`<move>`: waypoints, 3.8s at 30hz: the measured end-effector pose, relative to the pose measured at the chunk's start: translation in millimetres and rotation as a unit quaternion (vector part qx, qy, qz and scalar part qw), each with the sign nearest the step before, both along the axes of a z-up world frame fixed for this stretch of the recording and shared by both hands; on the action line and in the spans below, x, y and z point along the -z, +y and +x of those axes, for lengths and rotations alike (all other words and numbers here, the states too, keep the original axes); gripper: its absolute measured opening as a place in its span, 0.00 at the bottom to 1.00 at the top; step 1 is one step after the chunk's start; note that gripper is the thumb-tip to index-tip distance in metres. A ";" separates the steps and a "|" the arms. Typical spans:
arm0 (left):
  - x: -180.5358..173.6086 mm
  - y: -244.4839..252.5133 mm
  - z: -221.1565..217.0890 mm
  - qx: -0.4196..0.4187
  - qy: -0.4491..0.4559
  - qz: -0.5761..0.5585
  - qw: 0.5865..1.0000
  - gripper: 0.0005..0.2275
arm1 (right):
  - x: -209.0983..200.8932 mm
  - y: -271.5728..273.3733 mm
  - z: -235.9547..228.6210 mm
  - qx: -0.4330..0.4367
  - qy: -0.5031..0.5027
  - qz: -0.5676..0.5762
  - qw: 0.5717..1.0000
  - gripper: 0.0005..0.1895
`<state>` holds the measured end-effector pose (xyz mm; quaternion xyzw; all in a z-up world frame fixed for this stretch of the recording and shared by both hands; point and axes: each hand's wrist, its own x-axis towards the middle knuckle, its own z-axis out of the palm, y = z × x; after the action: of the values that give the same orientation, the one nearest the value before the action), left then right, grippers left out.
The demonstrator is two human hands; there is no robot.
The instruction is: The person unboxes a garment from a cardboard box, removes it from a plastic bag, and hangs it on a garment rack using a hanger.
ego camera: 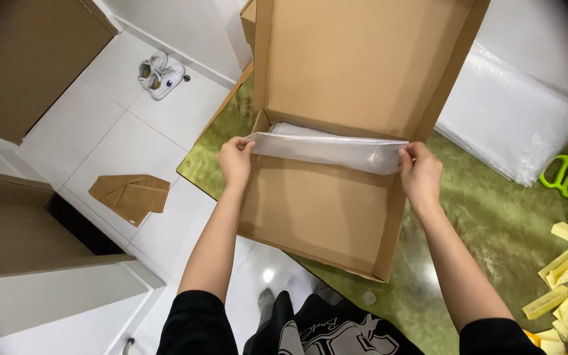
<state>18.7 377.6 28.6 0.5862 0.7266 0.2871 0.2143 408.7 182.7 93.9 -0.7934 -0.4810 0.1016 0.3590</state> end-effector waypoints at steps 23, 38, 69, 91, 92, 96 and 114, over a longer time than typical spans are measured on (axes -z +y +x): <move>-93.4 0.2 -26.3 0.228 -0.249 -0.009 0.941 0.22 | -76.6 -25.7 -54.6 0.057 0.404 0.161 0.899 0.22; -106.4 -92.9 -109.6 0.170 -0.413 -0.394 0.803 0.46 | -87.7 -177.2 -126.7 0.068 0.662 0.183 0.723 0.16; -114.4 -278.0 -81.5 0.550 -0.011 0.108 0.828 0.42 | -74.8 -250.2 -253.4 0.114 0.591 0.298 0.741 0.06; -11.7 -331.9 -220.2 0.216 -0.379 -0.213 0.874 0.13 | 70.2 -285.5 -414.2 0.191 0.788 0.254 0.528 0.24; -4.5 -335.6 -221.7 0.222 -0.390 -0.218 0.867 0.13 | 72.3 -281.9 -426.2 0.167 0.775 0.203 0.574 0.21; 12.1 -354.3 -226.9 0.219 -0.412 -0.247 0.849 0.23 | 64.2 -271.9 -477.2 0.137 0.712 0.095 0.682 0.19; 44.8 -392.4 -232.4 0.332 -0.256 -0.201 0.885 0.14 | 73.5 -272.4 -519.2 0.089 0.449 -0.029 0.888 0.33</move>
<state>-213.7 -14.8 -16.2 0.6437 0.4513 0.1866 0.5892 -110.5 -89.7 20.4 -0.7121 -0.1928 0.4288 0.5214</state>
